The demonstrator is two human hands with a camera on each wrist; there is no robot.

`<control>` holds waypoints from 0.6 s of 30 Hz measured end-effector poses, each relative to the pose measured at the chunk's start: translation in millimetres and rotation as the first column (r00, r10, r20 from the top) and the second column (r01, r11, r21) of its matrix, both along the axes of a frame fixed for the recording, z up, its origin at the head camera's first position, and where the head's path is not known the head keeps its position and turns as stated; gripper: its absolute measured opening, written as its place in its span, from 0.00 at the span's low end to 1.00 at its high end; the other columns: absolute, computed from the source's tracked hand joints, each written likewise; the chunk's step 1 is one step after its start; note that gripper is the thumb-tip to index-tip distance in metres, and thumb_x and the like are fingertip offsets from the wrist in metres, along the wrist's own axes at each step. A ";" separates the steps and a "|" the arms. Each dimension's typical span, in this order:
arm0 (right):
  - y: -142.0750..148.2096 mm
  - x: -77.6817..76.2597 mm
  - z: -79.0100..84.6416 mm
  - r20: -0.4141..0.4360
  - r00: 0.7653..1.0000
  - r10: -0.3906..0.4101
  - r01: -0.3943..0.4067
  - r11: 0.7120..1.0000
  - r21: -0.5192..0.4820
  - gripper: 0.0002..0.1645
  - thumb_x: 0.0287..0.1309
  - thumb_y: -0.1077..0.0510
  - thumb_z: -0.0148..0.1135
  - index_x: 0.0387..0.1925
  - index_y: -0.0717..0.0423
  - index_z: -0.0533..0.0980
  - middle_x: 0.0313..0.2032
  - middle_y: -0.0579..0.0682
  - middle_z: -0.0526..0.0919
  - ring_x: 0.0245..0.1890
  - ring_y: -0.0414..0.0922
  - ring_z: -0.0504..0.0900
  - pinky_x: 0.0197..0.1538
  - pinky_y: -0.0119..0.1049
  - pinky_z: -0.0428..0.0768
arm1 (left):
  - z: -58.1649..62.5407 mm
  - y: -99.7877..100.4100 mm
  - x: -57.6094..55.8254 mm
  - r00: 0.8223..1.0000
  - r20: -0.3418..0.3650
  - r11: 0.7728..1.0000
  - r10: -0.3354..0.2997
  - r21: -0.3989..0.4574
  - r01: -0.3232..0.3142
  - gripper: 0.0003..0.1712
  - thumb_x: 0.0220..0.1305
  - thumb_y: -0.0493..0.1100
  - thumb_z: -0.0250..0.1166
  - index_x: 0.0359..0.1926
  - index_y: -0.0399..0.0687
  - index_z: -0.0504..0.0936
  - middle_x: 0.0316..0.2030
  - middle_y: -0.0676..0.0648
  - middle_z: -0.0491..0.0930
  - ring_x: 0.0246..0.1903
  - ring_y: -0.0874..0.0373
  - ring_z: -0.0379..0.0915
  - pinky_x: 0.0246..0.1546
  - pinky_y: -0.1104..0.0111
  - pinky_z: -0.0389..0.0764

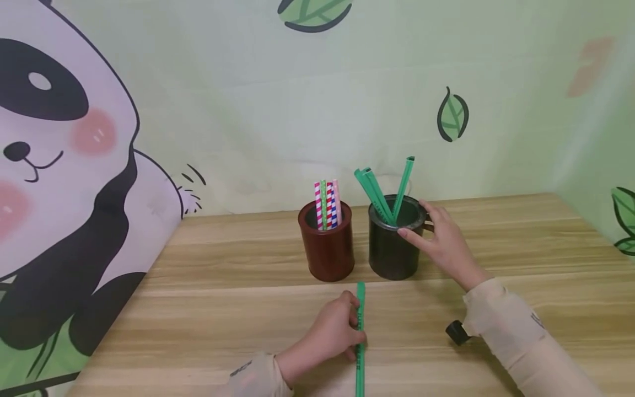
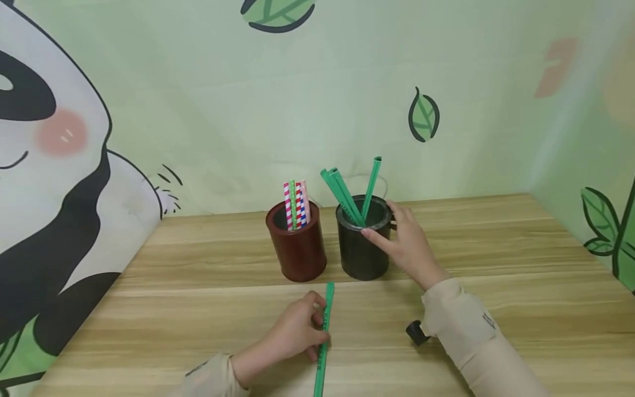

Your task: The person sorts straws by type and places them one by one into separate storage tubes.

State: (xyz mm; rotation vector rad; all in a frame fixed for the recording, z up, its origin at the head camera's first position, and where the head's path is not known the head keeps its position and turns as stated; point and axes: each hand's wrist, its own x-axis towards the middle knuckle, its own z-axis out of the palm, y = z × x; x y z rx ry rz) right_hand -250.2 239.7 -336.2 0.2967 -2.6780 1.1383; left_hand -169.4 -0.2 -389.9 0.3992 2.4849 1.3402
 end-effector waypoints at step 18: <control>1.4 -1.0 0.4 -0.007 1.000 0.019 -0.020 1.000 -0.010 0.52 0.60 0.38 0.59 0.72 0.65 0.51 0.66 0.69 0.60 0.65 0.66 0.64 0.64 0.63 0.67 | 4.2 7.0 2.0 0.996 -0.086 0.987 0.030 -0.157 -0.044 0.20 0.44 0.27 0.67 0.36 0.39 0.67 0.20 0.51 0.68 0.04 0.66 0.65 0.07 0.73 0.71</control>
